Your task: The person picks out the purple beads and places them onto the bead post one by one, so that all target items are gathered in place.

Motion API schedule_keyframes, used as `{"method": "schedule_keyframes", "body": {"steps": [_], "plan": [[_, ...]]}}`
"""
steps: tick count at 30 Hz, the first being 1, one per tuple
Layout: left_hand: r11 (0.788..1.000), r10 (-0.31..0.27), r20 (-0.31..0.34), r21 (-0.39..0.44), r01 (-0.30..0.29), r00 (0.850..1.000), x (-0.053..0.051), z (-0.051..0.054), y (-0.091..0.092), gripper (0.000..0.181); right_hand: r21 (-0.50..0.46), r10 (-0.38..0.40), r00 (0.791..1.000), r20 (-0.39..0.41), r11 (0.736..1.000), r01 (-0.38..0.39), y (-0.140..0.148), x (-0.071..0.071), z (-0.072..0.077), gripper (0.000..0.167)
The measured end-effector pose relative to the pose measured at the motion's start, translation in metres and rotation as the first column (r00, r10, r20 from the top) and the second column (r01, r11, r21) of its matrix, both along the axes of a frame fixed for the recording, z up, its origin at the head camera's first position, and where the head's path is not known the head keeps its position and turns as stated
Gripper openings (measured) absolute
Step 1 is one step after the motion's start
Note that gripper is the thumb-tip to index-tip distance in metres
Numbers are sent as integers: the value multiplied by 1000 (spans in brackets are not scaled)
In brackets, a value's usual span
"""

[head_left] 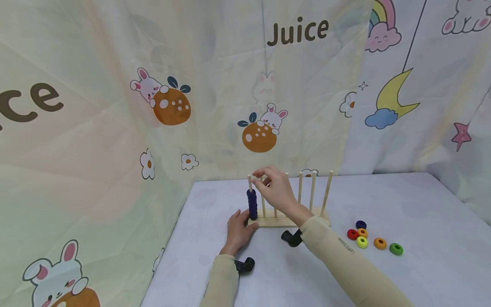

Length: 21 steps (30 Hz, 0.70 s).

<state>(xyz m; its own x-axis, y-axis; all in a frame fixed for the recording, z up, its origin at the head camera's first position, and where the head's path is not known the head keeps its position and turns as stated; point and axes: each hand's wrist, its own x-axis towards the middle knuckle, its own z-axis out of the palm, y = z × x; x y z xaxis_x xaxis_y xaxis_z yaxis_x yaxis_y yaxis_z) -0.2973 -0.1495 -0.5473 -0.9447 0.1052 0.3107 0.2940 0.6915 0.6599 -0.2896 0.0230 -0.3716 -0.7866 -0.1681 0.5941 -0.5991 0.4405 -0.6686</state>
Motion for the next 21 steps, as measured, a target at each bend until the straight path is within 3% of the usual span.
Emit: {"method": "schedule_keyframes", "body": {"steps": [3,10,21], "plan": [[1000,-1,4,1,1,1000,0,0,0,55,14,0,1000,8,1000,0,5,2,-5,15],[1000,-31,-57,0,31,998,-1,-3,-1,54,-12,-36,998,45,999,36,20,6,-24,14],[1000,-21,-38,6,21,999,-1,-2,0,55,-22,-68,987,143,997,72,40,18,-48,17]]}}
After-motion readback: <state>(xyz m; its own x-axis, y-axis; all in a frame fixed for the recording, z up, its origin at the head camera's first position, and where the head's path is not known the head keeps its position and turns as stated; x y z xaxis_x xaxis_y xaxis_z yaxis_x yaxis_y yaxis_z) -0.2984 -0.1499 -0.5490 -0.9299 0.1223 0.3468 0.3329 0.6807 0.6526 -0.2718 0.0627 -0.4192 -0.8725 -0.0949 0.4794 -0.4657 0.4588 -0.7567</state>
